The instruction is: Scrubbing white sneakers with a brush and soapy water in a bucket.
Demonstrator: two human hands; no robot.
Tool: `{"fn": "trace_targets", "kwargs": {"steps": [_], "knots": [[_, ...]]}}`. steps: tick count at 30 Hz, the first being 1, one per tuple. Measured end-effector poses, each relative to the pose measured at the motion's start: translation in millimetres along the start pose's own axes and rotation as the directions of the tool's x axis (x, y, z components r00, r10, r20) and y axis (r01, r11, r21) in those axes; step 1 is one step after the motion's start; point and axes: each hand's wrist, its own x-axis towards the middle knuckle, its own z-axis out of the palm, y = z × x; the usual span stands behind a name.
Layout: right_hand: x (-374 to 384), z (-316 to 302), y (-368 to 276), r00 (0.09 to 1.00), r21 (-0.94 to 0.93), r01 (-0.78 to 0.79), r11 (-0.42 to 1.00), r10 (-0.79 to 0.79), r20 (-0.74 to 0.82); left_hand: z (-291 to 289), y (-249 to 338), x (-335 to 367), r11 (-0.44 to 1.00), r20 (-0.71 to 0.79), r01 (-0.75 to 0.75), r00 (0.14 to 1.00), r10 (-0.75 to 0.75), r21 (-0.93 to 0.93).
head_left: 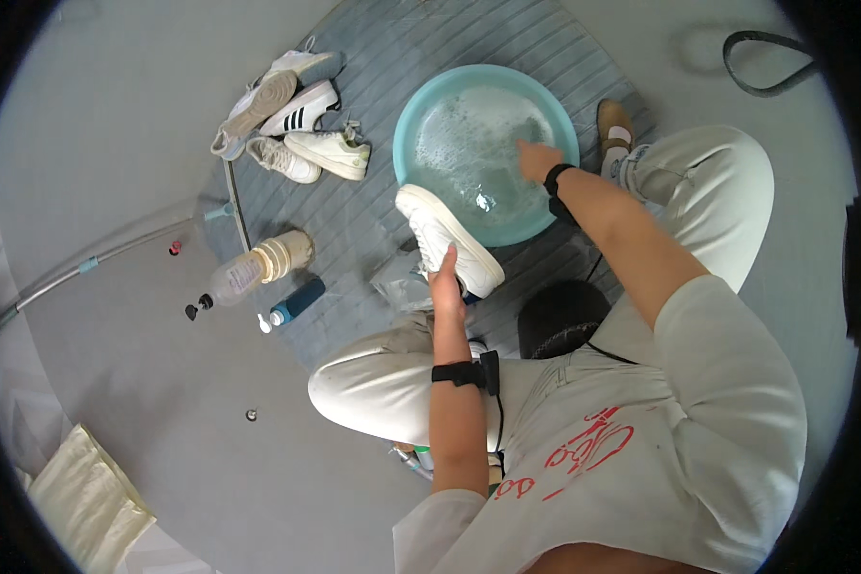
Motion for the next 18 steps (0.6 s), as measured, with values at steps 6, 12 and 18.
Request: {"fn": "trace_targets", "kwargs": {"steps": [6,12,18], "knots": [[47,-13,16,0.993,-0.252,0.112,0.961,-0.103,0.049,-4,-7,6,0.995,0.085,-0.010,0.996,0.001,0.098],[59,-15,36,0.992,0.292,0.097,0.952,-0.116,0.049,5,-11,10,0.977,0.091,0.019,0.995,-0.039,0.213],[-19,1,-17,0.812,0.718,-0.108,0.688,-0.356,0.462,-9,-9,23,0.985,0.038,0.115,0.992,-0.121,0.130]]}}
